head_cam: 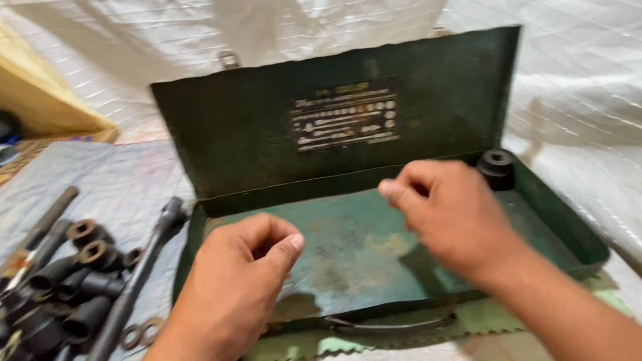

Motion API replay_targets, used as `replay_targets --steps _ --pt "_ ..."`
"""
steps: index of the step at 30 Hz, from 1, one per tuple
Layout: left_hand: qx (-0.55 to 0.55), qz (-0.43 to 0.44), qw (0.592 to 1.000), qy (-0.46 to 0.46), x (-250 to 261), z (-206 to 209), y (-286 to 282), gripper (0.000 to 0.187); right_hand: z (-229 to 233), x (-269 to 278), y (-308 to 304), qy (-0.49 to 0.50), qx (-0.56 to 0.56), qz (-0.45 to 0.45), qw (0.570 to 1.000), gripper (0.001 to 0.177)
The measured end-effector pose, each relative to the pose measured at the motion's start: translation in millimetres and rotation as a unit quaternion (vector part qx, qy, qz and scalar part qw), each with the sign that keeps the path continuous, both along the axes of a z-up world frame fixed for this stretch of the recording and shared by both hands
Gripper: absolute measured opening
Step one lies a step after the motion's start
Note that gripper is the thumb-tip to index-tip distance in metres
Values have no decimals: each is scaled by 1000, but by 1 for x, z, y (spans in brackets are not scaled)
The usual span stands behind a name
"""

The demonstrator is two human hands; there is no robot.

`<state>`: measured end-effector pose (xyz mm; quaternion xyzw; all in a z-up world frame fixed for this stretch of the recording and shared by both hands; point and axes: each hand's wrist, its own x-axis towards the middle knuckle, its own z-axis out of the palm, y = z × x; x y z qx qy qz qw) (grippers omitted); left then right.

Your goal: The person wipes a metal extension bar with a cloth, then uses a toothbrush to scrub it, and wipes it again. They then wipe small metal rings and place them into a green toolbox, followed by placing two socket pieces into the toolbox.

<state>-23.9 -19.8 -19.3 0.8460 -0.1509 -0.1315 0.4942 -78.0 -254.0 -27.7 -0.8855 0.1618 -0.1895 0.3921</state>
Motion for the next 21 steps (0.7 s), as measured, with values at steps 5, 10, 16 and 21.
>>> replay_targets --steps 5,10,16,21 --pt "15 60 998 -34 10 4 34 30 -8 0 47 18 119 49 992 29" --pt "69 110 977 -171 30 11 104 29 -13 -3 69 12 80 80 994 35" --pt "72 236 958 -147 74 10 187 27 -10 -5 93 99 108 27 989 59" --pt "58 222 961 -151 131 1 218 22 -7 -11 107 62 144 57 986 30"
